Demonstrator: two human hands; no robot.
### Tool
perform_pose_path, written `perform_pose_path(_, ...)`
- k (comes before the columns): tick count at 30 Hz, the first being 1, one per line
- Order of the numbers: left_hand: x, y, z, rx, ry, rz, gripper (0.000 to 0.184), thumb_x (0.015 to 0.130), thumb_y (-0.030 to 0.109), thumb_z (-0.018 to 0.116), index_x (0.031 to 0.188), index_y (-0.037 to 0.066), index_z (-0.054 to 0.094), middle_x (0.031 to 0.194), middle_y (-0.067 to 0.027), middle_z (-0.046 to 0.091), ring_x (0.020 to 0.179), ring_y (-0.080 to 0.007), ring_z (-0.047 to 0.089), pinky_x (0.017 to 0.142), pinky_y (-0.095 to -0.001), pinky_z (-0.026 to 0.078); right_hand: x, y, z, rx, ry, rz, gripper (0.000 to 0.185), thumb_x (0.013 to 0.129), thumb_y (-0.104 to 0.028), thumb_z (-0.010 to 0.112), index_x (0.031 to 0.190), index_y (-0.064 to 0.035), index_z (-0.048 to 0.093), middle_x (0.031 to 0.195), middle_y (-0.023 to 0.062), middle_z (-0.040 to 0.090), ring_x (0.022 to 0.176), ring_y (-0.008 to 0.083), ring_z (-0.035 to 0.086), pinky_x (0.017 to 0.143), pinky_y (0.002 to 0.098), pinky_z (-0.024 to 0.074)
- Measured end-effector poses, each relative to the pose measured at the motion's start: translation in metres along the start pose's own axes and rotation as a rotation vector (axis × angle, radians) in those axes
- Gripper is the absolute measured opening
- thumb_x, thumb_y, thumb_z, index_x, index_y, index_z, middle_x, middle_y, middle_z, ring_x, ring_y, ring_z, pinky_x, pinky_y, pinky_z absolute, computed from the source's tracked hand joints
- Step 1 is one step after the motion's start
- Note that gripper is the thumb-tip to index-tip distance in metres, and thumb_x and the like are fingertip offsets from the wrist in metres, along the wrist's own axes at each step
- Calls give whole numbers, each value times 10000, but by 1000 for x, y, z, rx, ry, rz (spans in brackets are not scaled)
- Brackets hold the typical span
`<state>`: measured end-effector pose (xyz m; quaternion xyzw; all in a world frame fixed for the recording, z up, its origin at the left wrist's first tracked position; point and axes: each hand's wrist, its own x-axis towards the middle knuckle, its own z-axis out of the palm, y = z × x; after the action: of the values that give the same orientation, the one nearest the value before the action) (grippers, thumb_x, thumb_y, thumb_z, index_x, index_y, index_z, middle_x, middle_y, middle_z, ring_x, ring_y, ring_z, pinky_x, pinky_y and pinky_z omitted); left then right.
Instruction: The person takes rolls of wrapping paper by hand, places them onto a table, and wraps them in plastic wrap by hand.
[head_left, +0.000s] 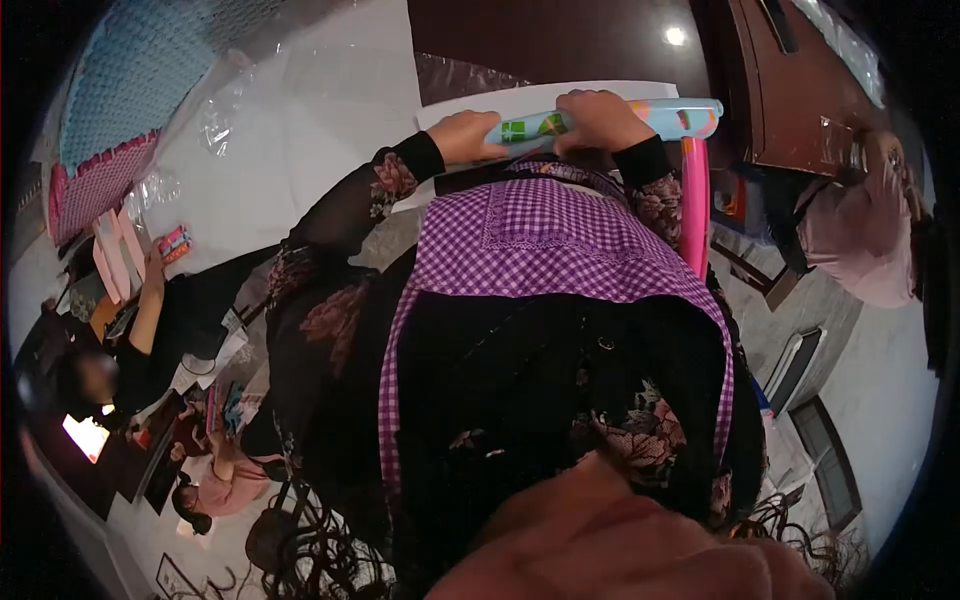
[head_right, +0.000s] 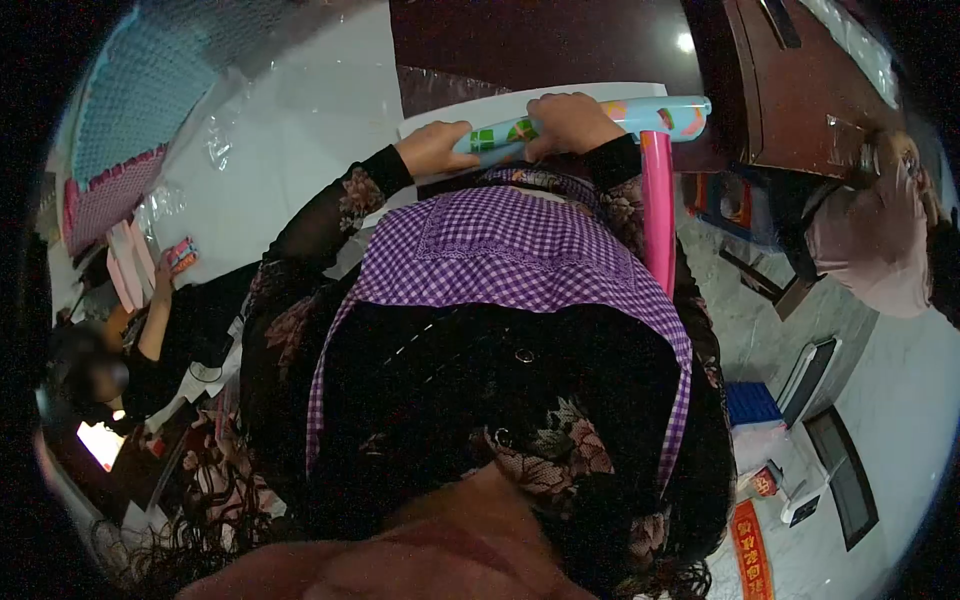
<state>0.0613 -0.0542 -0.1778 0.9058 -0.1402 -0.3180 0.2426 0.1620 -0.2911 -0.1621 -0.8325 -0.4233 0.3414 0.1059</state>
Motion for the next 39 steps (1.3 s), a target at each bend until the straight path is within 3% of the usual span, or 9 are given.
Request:
perform_pose_path(3,2,-13,-1,-518,-354,97,522,825,337,673,1142,-45,512,977,-166,623,822,-215,594,734,-344,473,-2,-9,-1,25,49,-20,518,639,-488,730,899,-50,633,846,137,637,868,337,606,714,447,474)
perform_pose_path(8,-10,3,13,-254,-155,110,464,864,355,622,1069,-38,482,961,-208,602,824,-295,607,715,-395,477,1,8,24,65,-46,15,609,676,-537,708,987,-18,637,984,149,634,937,295,615,745,406,494)
perform_pose_path(13,-17,10,24,12,118,52,499,846,439,601,923,-38,477,835,-229,594,746,-381,590,634,-476,463,2,-3,2,105,-173,31,533,654,-480,724,960,-49,654,875,156,633,858,355,598,739,439,471)
perform_pose_path(15,-5,-4,29,-125,52,66,501,847,440,601,917,-45,492,828,-226,592,731,-371,587,628,-466,455,2,3,12,44,38,-82,539,654,-448,726,993,-42,623,880,168,629,850,366,598,732,445,473)
perform_pose_path(20,2,-25,31,-635,-153,202,492,848,442,608,934,-38,537,820,-228,585,731,-333,591,624,-428,443,-1,-8,4,-75,-59,11,556,651,-448,729,1020,-53,603,907,167,629,889,352,600,749,437,477)
perform_pose_path(24,1,-17,24,-565,-180,212,443,895,396,580,1001,-29,516,857,-181,582,701,-285,570,622,-417,461,-1,2,16,4,-78,1,576,640,-478,732,1011,-50,624,919,160,634,905,348,600,762,438,475)
perform_pose_path(29,-14,9,17,-59,46,83,519,822,462,630,961,-27,526,848,-220,611,729,-384,604,650,-455,469,4,14,22,132,-180,78,594,632,-509,727,989,-42,642,933,154,638,910,342,601,773,438,472)
perform_pose_path(35,2,-3,18,-371,-23,170,508,832,441,620,968,-46,563,826,-215,608,722,-356,609,662,-431,467,8,-18,10,-29,-17,-200,493,633,-434,724,943,-70,600,890,125,640,855,320,616,749,428,474)
perform_pose_path(39,10,-3,3,-485,-171,139,466,842,428,615,947,-26,591,795,-148,596,702,-227,582,631,-370,445,15,-23,17,-3,89,-223,428,663,-403,710,918,-80,591,828,133,638,813,331,619,694,438,483)
